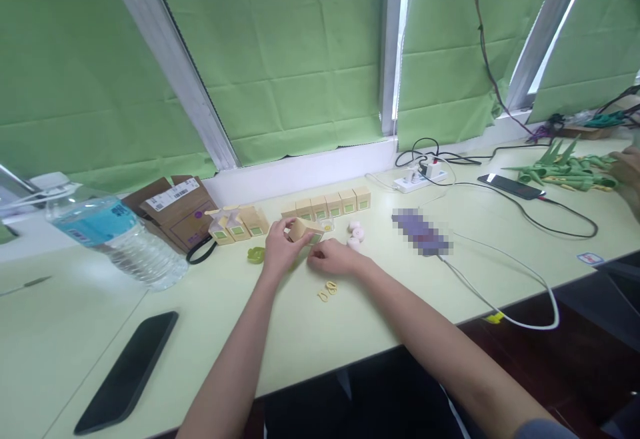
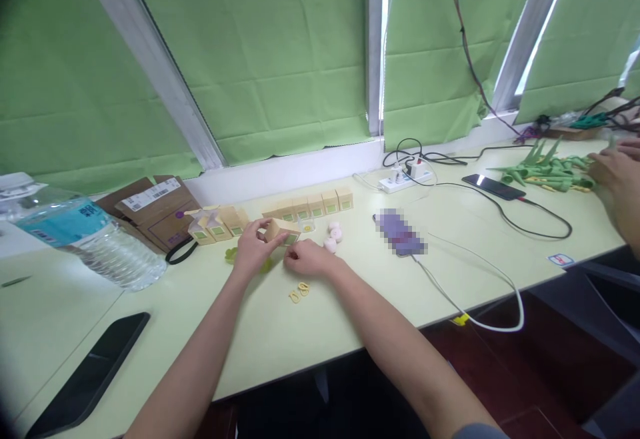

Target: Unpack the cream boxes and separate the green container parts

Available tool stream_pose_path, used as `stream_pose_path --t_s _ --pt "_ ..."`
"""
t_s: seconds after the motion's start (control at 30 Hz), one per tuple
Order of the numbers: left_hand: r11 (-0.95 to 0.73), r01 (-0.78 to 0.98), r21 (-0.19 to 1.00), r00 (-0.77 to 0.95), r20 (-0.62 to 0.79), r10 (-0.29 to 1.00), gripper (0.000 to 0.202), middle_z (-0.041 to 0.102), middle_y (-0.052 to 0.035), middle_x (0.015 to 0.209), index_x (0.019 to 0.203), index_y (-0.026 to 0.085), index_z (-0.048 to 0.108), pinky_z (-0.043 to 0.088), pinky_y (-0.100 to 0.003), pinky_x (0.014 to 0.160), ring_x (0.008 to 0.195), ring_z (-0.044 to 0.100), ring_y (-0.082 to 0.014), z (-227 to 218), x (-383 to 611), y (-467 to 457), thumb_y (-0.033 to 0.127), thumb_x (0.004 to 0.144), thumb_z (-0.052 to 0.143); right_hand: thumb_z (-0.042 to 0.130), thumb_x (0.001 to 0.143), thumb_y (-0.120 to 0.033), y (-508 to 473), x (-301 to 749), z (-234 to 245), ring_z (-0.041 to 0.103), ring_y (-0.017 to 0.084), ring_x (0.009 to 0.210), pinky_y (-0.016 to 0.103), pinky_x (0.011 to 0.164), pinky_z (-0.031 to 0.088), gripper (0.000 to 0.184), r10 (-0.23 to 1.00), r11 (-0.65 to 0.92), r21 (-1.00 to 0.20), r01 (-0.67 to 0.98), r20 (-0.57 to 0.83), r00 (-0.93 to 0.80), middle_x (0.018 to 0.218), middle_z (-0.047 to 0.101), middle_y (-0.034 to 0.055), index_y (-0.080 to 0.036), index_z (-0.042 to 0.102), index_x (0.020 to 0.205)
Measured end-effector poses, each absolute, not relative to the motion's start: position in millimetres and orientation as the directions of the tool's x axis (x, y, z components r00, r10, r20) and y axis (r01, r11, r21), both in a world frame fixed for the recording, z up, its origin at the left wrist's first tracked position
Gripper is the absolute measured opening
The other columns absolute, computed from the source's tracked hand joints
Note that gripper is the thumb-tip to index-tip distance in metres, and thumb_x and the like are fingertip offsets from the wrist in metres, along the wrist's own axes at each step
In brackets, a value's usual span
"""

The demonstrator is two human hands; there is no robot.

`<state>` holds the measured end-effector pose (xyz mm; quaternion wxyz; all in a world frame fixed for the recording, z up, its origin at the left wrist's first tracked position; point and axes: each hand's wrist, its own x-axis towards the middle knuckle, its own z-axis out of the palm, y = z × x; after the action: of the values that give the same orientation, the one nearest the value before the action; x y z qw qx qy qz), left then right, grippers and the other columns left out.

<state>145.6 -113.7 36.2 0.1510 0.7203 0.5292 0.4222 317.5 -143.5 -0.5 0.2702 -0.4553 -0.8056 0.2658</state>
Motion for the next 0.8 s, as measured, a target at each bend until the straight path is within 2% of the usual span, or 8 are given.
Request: stream_pose_path --t_s 0.1,0.23,0.37,0.43,0.53,0.63,0.7,0.8 --pt "-0.410 0.518 0.751 0.020 0.468 0.883 0.062 0.062 -0.0088 0.118 0.118 0.020 0.064 0.048 -0.030 0.068 0.074 0.055 -0.0142 23.7 139.3 -117.3 0.051 0.067 0.082 0.054 0.088 -0.023 -144.1 317.6 -1.5 0.051 0.013 0.064 0.025 0.060 0.032 0.018 0.875 0.445 -0.675 0.589 0.186 -0.447 0.068 0.062 0.0001 -0.017 0.066 0.076" --pt "-0.397 0.314 0.862 -0.054 0.434 0.899 0.068 0.063 -0.0090 0.115 0.121 0.018 0.063 0.045 -0.026 0.060 0.068 0.054 -0.0105 20.3 131.3 -118.6 0.052 0.065 0.083 0.054 0.090 -0.026 -143.0 318.4 -0.3 0.056 0.015 0.068 0.026 0.065 0.037 0.022 0.898 0.407 -0.703 0.584 0.189 -0.398 0.071 0.066 0.0023 -0.016 0.068 0.076" --pt "-0.414 0.173 0.894 -0.089 0.432 0.897 0.069 0.062 -0.0101 0.115 0.124 0.017 0.060 0.048 -0.025 0.060 0.070 0.059 -0.0111 16.4 131.6 -116.8 0.052 0.068 0.081 0.043 0.100 -0.044 -139.1 317.1 -1.6 0.060 0.016 0.061 0.029 0.067 0.048 0.039 0.959 0.220 -0.889 0.403 0.121 -0.258 0.072 0.068 0.0047 -0.017 0.069 0.092" --pt "-0.447 0.200 0.872 -0.071 0.468 0.881 0.068 0.062 -0.0110 0.117 0.125 0.017 0.060 0.051 -0.028 0.065 0.075 0.061 -0.0133 13.1 134.2 -117.7 0.051 0.070 0.080 0.038 0.099 -0.059 -136.4 315.0 -3.6 0.061 0.017 0.055 0.032 0.061 0.052 0.052 0.979 0.083 -0.974 0.213 0.039 -0.200 0.071 0.068 0.0062 -0.016 0.066 0.098" --pt "-0.526 0.314 0.790 -0.018 0.559 0.829 0.061 0.061 -0.0111 0.120 0.125 0.019 0.061 0.054 -0.032 0.076 0.086 0.063 -0.0172 9.6 139.9 -124.6 0.049 0.074 0.078 0.033 0.095 -0.073 -132.7 311.9 -6.1 0.064 0.019 0.053 0.035 0.053 0.057 0.065 0.984 -0.078 -0.995 -0.060 -0.067 -0.164 0.069 0.067 0.0085 -0.015 0.062 0.099" --pt "-0.613 0.436 0.659 0.109 0.637 0.763 0.055 0.059 -0.0100 0.121 0.127 0.023 0.060 0.054 -0.036 0.086 0.101 0.062 -0.0216 8.2 146.6 -135.7 0.045 0.080 0.075 0.029 0.096 -0.072 -130.4 310.9 -6.7 0.062 0.017 0.048 0.034 0.049 0.059 0.067 0.980 -0.139 -0.968 -0.209 -0.104 -0.170 0.065 0.065 0.0076 -0.013 0.062 0.097" --pt "-0.656 0.478 0.584 0.204 0.653 0.730 0.052 0.058 -0.0098 0.123 0.129 0.024 0.058 0.053 -0.038 0.091 0.109 0.060 -0.0235 7.4 149.9 -141.4 0.042 0.082 0.073 0.032 0.099 -0.066 -129.8 311.4 -6.3 0.059 0.015 0.045 0.032 0.047 0.058 0.060 0.976 -0.161 -0.955 -0.247 -0.117 -0.181 0.063 0.063 0.0057 -0.013 0.061 0.097" --pt "-0.675 0.503 0.540 0.253 0.654 0.713 0.051 0.057 -0.0099 0.124 0.131 0.025 0.056 0.052 -0.040 0.093 0.112 0.059 -0.0244 5.7 150.4 -143.5 0.040 0.085 0.071 0.037 0.101 -0.058 -129.8 312.1 -6.0 0.058 0.013 0.044 0.029 0.045 0.058 0.050 0.974 -0.170 -0.952 -0.255 -0.123 -0.191 0.062 0.062 0.0035 -0.014 0.061 0.096"
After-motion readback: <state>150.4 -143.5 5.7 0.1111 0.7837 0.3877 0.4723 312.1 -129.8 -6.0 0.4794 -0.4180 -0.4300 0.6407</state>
